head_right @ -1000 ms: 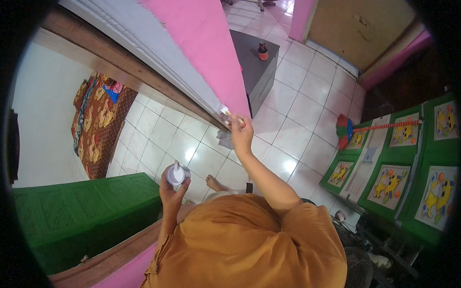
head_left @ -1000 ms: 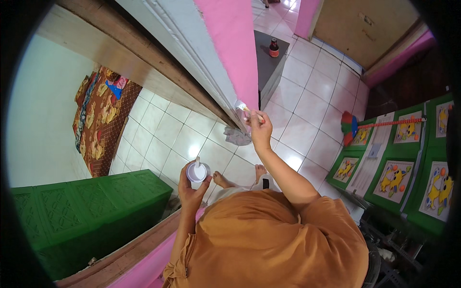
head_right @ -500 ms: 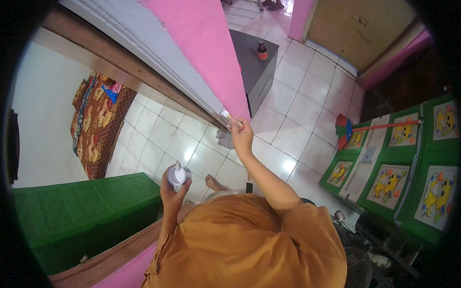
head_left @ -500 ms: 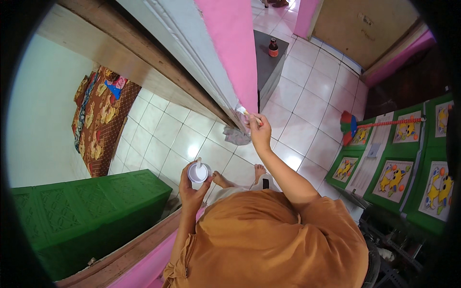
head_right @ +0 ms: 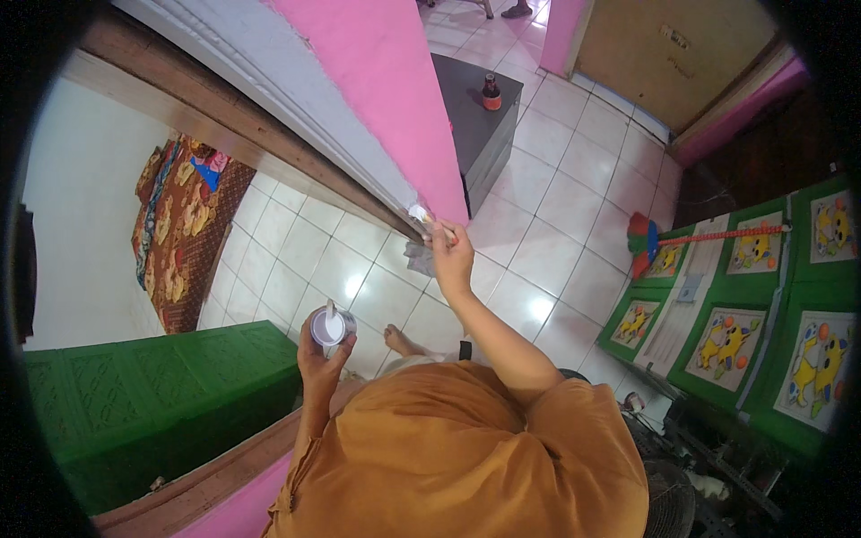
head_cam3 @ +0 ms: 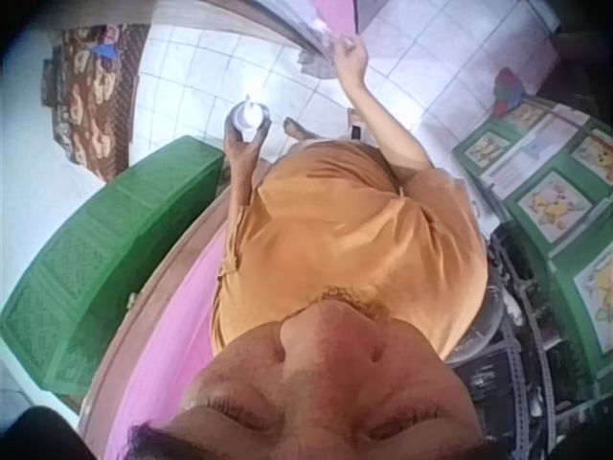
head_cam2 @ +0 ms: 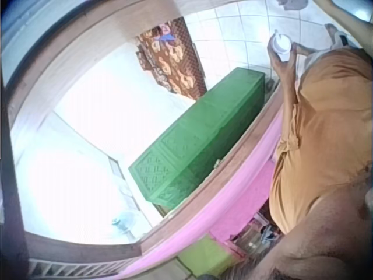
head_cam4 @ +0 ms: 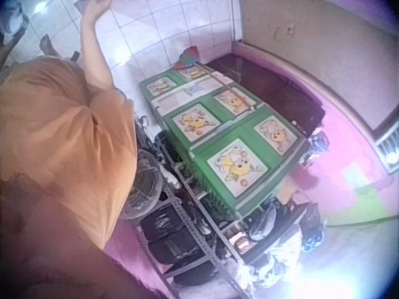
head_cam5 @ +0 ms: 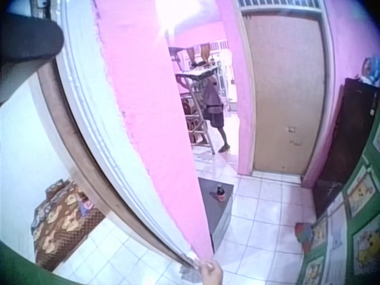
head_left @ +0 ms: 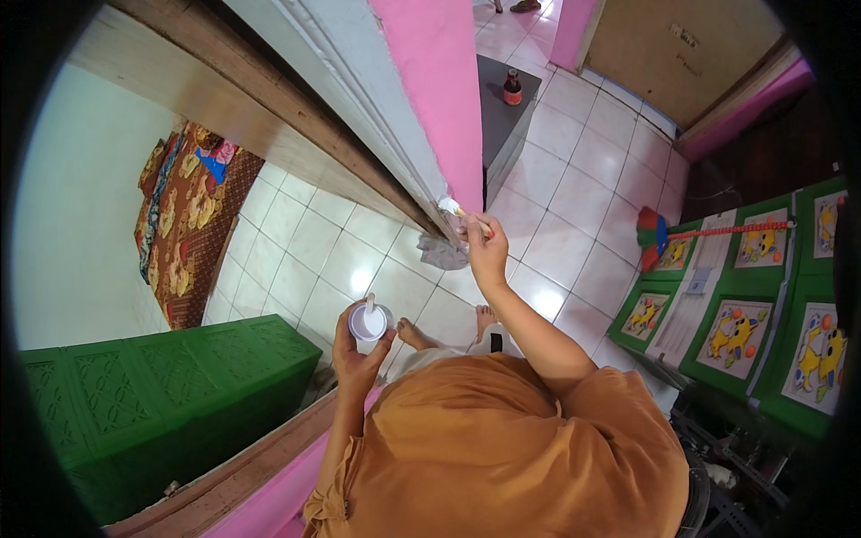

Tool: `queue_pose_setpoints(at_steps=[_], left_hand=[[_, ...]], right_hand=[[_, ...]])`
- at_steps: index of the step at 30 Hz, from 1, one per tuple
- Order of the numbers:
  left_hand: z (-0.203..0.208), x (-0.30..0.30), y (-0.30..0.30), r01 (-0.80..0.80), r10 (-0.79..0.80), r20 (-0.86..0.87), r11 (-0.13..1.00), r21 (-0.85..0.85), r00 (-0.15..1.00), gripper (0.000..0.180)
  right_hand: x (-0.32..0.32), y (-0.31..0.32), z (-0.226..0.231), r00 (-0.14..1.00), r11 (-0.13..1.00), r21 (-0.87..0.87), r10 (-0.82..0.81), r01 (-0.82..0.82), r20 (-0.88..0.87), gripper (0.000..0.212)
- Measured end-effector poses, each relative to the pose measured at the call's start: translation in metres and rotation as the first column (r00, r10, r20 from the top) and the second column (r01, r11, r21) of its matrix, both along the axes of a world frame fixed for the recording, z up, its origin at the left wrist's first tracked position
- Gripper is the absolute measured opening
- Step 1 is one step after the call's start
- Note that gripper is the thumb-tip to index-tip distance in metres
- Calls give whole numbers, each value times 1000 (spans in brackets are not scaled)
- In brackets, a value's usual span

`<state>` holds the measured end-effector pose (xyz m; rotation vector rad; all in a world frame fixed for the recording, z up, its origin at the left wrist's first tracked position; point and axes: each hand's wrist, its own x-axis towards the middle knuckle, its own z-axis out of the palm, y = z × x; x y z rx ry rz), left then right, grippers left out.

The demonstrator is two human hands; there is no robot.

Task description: The person paints a doorframe and wall edge by dipping a paintbrush into a small container of white paint and applying the paint along the surface.

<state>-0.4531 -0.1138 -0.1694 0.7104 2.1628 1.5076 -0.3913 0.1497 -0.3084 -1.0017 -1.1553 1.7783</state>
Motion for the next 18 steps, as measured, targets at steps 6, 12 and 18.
queue_pose_setpoints(at_steps=[6, 12, 18], left_hand=[[2, -4, -3, -7, 7, -17, 1000, 9, 1000, 64], [-6, -3, -5, 6, -6, 16, 1000, -3, 1000, 65], [-9, -1, -1, 12, -13, -12, 1000, -22, 1000, 65]], right_hand=[[5, -12, 57, 987, 997, 66, -18, 29, -158, 28], [15, -10, 18, 1000, 999, 52, 4, -5, 29, 27], [4, 0, 37, 986, 1000, 15, 22, -20, -165, 25]])
